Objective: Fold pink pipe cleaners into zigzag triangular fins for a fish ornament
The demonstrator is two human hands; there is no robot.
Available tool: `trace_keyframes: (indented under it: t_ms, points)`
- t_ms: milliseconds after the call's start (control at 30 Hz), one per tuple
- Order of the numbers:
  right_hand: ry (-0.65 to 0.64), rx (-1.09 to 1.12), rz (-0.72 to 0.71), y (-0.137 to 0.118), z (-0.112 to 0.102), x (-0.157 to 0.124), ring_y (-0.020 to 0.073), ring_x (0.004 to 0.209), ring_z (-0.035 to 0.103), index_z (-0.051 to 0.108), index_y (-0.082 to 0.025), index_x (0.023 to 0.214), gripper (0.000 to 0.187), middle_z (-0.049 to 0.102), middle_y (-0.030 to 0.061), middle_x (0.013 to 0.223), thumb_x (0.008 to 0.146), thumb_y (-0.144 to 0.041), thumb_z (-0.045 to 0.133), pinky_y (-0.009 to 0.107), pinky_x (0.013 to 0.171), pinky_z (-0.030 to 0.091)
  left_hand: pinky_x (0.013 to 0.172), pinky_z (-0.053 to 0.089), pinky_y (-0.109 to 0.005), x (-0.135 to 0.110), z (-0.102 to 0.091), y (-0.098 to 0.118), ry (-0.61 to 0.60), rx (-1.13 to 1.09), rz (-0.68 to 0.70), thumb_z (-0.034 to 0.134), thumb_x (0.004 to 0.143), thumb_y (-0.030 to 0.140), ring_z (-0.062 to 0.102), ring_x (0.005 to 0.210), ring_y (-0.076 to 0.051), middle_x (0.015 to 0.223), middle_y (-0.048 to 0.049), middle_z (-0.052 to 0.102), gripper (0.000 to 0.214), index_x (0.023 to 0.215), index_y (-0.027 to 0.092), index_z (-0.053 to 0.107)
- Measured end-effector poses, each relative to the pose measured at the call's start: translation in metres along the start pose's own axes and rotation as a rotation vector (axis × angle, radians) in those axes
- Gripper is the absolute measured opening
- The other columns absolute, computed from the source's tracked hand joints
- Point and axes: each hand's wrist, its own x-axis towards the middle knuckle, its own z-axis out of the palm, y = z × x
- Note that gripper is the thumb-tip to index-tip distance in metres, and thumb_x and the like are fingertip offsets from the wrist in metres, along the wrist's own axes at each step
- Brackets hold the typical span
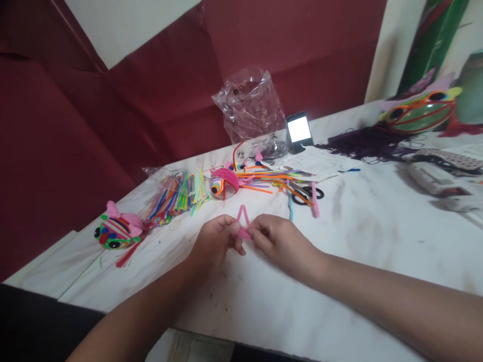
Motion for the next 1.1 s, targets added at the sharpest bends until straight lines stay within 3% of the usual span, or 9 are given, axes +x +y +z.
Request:
trace_keyframes:
  t_ms: [133, 433, 600, 733, 933, 1100]
  points:
    - [0.091, -0.126, -0.065, 0.0, 0.0, 0.0, 0.0138, 0.054, 0.049, 0.049, -0.02, 0.062, 0.026, 0.056, 0.0021, 0.059, 0.083, -0.033, 0.041, 0.025, 0.051, 0.037, 0.053, 0.046, -0.026, 0.001, 0.001, -0.001, -0.013, -0.088, -0.031, 0.063, 0.069, 0.031, 0.052, 0.043, -0.01, 0.047, 0.003, 0.055, 0.02, 0.069, 0.014, 0.051]
    - [-0.022, 0.077, 0.022, -0.003, -0.004, 0.002, 0.0123, 0.052, 0.049, 0.051, -0.019, 0.064, 0.029, 0.054, -0.0007, 0.055, 0.083, -0.039, 0.042, 0.023, 0.05, 0.038, 0.051, 0.041, -0.023, 0.0, 0.0, 0.001, -0.025, -0.149, -0.012, 0.067, 0.065, 0.037, 0.046, 0.044, -0.008, 0.046, 0.0037, 0.048, 0.028, 0.062, 0.014, 0.052]
    - [-0.076, 0.127, 0.075, 0.002, -0.004, 0.004, 0.0111, 0.052, 0.046, 0.047, -0.019, 0.06, 0.029, 0.052, -0.0019, 0.055, 0.081, -0.039, 0.044, 0.022, 0.049, 0.036, 0.053, 0.04, -0.025, 0.005, -0.006, -0.003, 0.026, -0.062, 0.048, 0.057, 0.072, 0.051, 0.047, 0.049, -0.009, 0.056, 0.0005, 0.051, 0.039, 0.07, 0.012, 0.058]
    - [-0.145, 0.117, 0.041, 0.006, -0.002, 0.003, 0.0096, 0.049, 0.041, 0.047, -0.019, 0.06, 0.026, 0.049, -0.0034, 0.053, 0.08, -0.035, 0.047, 0.021, 0.046, 0.032, 0.057, 0.038, -0.022, 0.008, -0.01, -0.003, 0.012, -0.007, 0.08, 0.061, 0.071, 0.047, 0.047, 0.056, -0.008, 0.058, 0.0009, 0.051, 0.035, 0.068, 0.012, 0.059]
    - [-0.205, 0.122, 0.002, 0.003, -0.001, 0.001, 0.0093, 0.049, 0.038, 0.047, -0.019, 0.061, 0.026, 0.046, -0.0039, 0.054, 0.081, -0.035, 0.047, 0.021, 0.045, 0.03, 0.054, 0.036, -0.022, 0.006, -0.007, 0.003, -0.008, -0.154, -0.022, 0.069, 0.063, 0.036, 0.048, 0.053, -0.009, 0.056, 0.0001, 0.054, 0.026, 0.065, 0.012, 0.059]
    - [-0.234, 0.126, 0.037, 0.006, -0.001, 0.002, 0.0091, 0.048, 0.036, 0.045, -0.019, 0.059, 0.028, 0.043, -0.0044, 0.053, 0.08, -0.038, 0.047, 0.021, 0.045, 0.029, 0.056, 0.037, -0.023, 0.006, -0.008, 0.002, -0.028, -0.13, -0.021, 0.066, 0.067, 0.038, 0.048, 0.053, -0.009, 0.056, -0.0003, 0.054, 0.027, 0.066, 0.011, 0.059]
